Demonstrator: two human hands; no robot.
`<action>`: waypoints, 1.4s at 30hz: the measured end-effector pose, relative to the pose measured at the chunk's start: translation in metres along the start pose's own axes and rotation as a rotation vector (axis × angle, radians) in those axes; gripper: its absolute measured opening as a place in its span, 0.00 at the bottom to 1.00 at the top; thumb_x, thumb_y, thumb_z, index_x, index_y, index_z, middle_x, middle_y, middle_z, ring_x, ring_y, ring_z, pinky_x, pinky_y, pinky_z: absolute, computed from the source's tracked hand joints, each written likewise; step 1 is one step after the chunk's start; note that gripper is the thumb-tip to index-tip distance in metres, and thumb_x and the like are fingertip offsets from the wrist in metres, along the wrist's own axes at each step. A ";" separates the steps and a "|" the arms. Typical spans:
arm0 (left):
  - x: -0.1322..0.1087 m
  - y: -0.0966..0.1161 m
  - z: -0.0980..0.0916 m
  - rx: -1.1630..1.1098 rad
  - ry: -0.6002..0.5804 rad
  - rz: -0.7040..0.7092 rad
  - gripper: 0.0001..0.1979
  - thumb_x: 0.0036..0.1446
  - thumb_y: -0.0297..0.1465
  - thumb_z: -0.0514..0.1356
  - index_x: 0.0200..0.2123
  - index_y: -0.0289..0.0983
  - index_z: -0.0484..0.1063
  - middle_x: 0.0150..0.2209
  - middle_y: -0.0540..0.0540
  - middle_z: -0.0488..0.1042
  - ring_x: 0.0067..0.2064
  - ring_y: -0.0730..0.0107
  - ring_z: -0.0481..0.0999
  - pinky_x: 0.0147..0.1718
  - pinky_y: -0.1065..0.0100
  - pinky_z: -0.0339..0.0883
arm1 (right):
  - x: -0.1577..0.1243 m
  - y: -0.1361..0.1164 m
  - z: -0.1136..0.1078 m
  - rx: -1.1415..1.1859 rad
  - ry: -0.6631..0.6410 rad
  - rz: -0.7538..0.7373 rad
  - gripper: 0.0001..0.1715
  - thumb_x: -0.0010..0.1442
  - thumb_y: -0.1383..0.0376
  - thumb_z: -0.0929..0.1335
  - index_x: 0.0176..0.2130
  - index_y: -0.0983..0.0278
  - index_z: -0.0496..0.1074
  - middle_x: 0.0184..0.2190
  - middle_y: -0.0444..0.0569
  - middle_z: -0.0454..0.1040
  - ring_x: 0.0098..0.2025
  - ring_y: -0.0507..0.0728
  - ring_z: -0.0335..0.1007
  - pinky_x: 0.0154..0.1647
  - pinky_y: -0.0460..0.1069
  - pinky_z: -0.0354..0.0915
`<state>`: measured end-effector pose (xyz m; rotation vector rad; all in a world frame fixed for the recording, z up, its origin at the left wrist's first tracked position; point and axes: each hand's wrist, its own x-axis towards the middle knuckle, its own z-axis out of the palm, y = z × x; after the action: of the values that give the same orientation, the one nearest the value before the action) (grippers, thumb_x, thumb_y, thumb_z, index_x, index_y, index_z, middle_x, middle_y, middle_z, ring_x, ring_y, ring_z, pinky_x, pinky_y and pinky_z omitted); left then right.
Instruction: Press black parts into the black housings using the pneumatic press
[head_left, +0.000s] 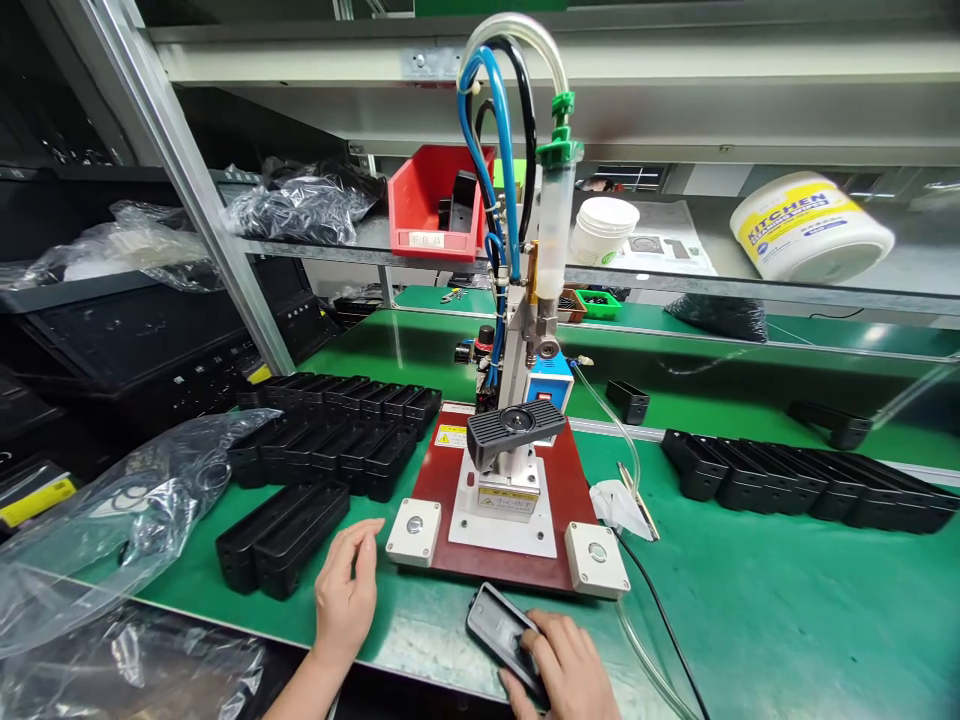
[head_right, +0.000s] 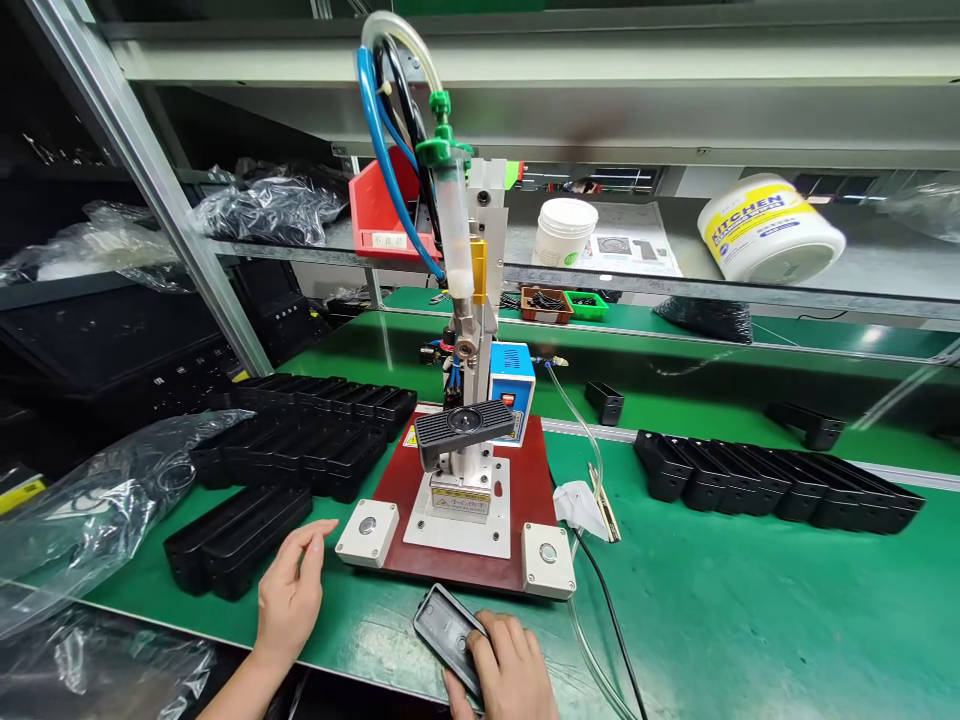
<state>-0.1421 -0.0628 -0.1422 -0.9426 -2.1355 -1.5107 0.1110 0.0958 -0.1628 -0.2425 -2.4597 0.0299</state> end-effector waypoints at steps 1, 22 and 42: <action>-0.004 0.007 0.000 0.008 -0.010 0.094 0.10 0.64 0.31 0.52 0.41 0.39 0.72 0.41 0.45 0.76 0.45 0.65 0.76 0.46 0.63 0.71 | -0.001 0.001 -0.001 0.034 -0.001 0.001 0.14 0.57 0.58 0.70 0.40 0.63 0.67 0.40 0.53 0.73 0.36 0.59 0.70 0.31 0.50 0.66; -0.029 0.098 0.001 -0.501 -0.541 0.059 0.33 0.51 0.48 0.65 0.56 0.43 0.61 0.47 0.42 0.74 0.44 0.60 0.78 0.42 0.65 0.75 | 0.056 -0.008 -0.061 0.724 0.118 0.192 0.19 0.57 0.56 0.73 0.45 0.58 0.68 0.48 0.52 0.73 0.49 0.58 0.72 0.47 0.47 0.71; 0.005 0.159 0.001 -0.888 -0.645 -0.223 0.40 0.63 0.42 0.53 0.69 0.38 0.33 0.45 0.39 0.74 0.45 0.59 0.77 0.50 0.54 0.70 | 0.069 -0.036 -0.070 0.689 0.207 0.119 0.19 0.69 0.55 0.60 0.55 0.60 0.64 0.53 0.57 0.70 0.56 0.63 0.68 0.52 0.58 0.70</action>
<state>-0.0355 -0.0276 -0.0300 -1.7004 -1.9460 -2.6489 0.0954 0.0698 -0.0623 -0.0789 -2.0825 0.8401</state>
